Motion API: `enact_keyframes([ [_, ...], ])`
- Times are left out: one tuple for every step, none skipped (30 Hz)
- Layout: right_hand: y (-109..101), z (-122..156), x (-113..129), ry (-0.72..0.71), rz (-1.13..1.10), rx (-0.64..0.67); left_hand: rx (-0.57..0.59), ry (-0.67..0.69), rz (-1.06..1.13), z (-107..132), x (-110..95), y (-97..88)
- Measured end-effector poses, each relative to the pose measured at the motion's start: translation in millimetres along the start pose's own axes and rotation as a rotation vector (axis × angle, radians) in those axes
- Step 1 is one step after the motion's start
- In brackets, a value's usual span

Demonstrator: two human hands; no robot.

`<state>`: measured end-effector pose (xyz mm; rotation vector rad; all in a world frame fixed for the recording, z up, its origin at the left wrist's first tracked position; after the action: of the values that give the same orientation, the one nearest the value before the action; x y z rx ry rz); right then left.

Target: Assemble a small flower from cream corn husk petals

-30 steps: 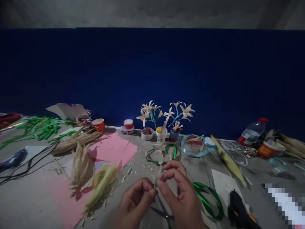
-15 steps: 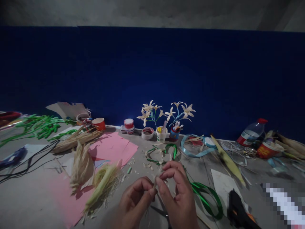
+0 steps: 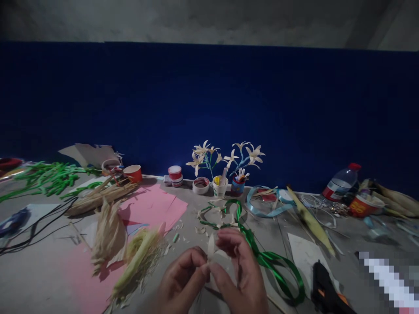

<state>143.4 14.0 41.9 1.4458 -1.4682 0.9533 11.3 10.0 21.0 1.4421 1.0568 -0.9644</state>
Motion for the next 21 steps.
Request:
enact_keyframes([
  [1, 1, -1, 0.042, -0.042, -0.008, 0.002, 0.005, -0.005, 0, 1, -0.4],
  [2, 2, -2, 0.071, -0.073, -0.009, 0.002, 0.012, -0.013, 0, 1, -0.9],
  [2, 2, -1, 0.088, -0.092, -0.012, -0.001, 0.023, -0.022, 0, 1, -1.3],
  [1, 1, 1, 0.093, -0.099, -0.008, -0.004, 0.036, -0.031, 0, 1, -1.6],
  [0, 0, 4, 0.086, -0.096, 0.006, -0.006, 0.051, -0.043, 1, 1, -1.7],
  [-2, -2, 8, 0.073, -0.088, 0.03, -0.006, 0.069, -0.058, 1, 1, -1.6],
  [-3, -4, 12, 0.065, -0.076, 0.064, -0.005, 0.088, -0.077, 1, 0, -1.2],
  [-4, -7, 15, 0.062, -0.066, 0.09, -0.006, 0.108, -0.098, 1, 0, -0.8],
  [-5, -9, 18, 0.063, -0.061, 0.101, -0.007, 0.128, -0.12, 1, -1, -0.4],
  [-6, -12, 20, 0.064, -0.058, 0.098, -0.009, 0.147, -0.141, 1, -1, 0.1],
  [-7, -14, 22, 0.061, -0.049, 0.089, -0.009, 0.162, -0.158, 1, -1, 0.4],
  [-8, -15, 22, 0.054, -0.03, 0.083, -0.008, 0.172, -0.173, 1, -2, 0.7],
  [-8, -16, 23, 0.04, 0.002, 0.083, -0.005, 0.178, -0.186, 1, -2, 0.8],
  [-9, -17, 23, 0.019, 0.043, 0.083, -0.003, 0.182, -0.198, 1, -2, 0.7],
  [-9, -17, 23, -0.006, 0.092, 0.084, 0.0, 0.185, -0.209, 1, -1, 0.4],
  [-10, -17, 24, -0.042, 0.147, 0.091, 0.0, 0.188, -0.218, 1, -1, -0.1],
  [-11, -16, 26, -0.086, 0.205, 0.102, -0.001, 0.188, -0.224, 1, -1, -0.7],
  [-12, -15, 29, -0.138, 0.26, 0.109, 0.0, 0.185, -0.224, 0, 0, -1.4],
  [-13, -13, 32, -0.194, 0.306, 0.114, 0.002, 0.176, -0.219, 0, 0, -2.0],
  [-14, -11, 36, -0.246, 0.343, 0.112, 0.002, 0.164, -0.212, 0, 1, -2.5],
  [-15, -9, 39, -0.295, 0.367, 0.102, 0.001, 0.154, -0.202, 0, 2, -3.0],
])
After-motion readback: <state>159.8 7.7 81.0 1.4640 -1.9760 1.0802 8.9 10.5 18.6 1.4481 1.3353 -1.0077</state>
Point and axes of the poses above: each hand's wrist, its own z-axis away from the middle knuckle, its own y-axis out of the palm, x = y × z, the point moved 3 cm from there along -z, towards the middle knuckle, and after that the axes turned 1 degree about x, right-handed, at the moved point
